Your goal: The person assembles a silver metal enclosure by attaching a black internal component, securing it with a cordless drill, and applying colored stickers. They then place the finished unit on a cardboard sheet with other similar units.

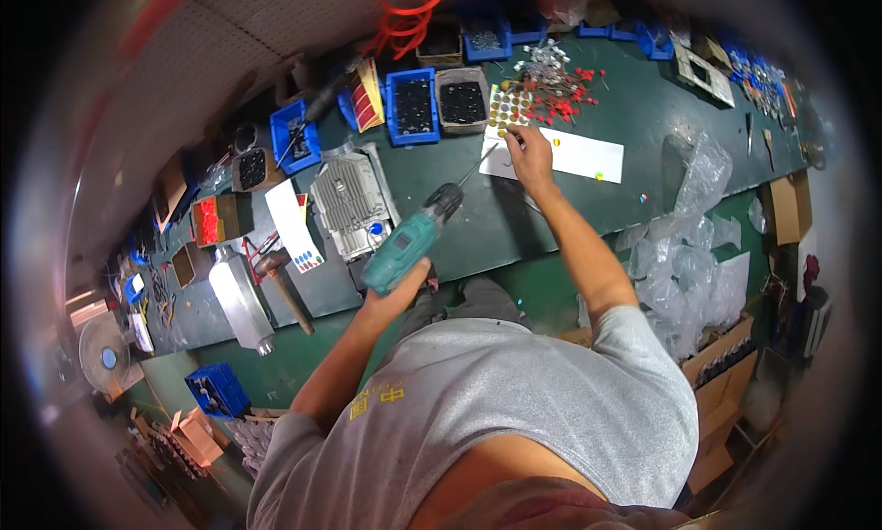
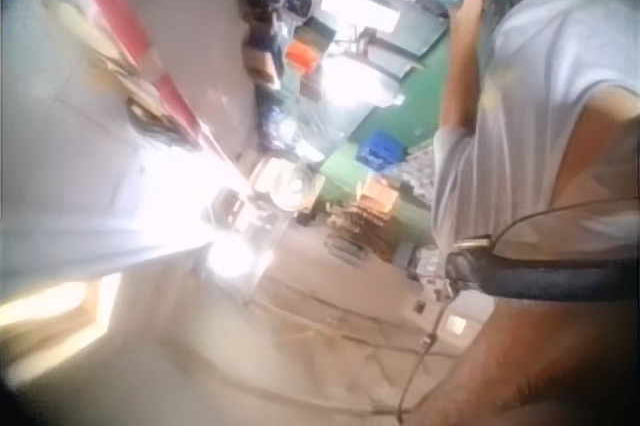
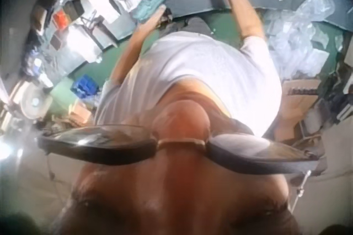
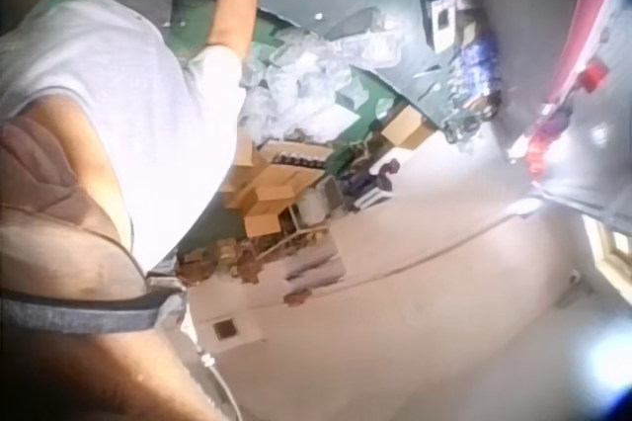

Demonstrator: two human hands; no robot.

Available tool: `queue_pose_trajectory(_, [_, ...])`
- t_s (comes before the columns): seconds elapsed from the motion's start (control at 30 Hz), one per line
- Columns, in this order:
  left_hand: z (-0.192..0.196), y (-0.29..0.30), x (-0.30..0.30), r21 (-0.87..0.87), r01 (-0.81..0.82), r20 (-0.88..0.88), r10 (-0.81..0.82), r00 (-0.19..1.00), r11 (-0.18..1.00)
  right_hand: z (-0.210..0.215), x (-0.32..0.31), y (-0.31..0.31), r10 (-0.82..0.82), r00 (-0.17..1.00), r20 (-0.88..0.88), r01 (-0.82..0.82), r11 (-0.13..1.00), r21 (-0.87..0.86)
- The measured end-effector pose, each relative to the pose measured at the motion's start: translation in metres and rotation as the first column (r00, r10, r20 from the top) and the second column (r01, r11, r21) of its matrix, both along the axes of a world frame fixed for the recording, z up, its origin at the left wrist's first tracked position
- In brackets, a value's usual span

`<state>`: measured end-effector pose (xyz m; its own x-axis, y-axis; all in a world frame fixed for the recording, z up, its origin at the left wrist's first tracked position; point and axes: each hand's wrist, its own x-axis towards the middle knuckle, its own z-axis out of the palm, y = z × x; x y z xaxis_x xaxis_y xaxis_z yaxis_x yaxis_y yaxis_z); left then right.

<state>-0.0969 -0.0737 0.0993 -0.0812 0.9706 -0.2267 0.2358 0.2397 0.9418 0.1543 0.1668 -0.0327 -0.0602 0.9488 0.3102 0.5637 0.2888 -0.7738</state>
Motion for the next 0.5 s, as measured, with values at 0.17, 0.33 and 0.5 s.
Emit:
queue_pose_trajectory(0.17, [0.015,-0.052,-0.041,0.178,-0.044,-0.280,0.093,0.956,0.983,-0.013,-0.067,0.094,0.343,0.876,0.338,-0.288,0.936,-0.202])
queue_pose_trajectory(0.33, [0.028,-0.101,-0.044,0.025,-0.343,-0.276,0.336,0.900,0.939,-0.058,-0.101,0.136,0.378,0.685,0.623,-0.215,0.922,-0.323])
queue_pose_trajectory(0.5, [0.039,-0.127,-0.042,-0.002,-0.471,-0.277,0.453,0.848,0.882,-0.061,-0.112,0.146,0.407,0.613,0.678,-0.132,0.898,-0.420])
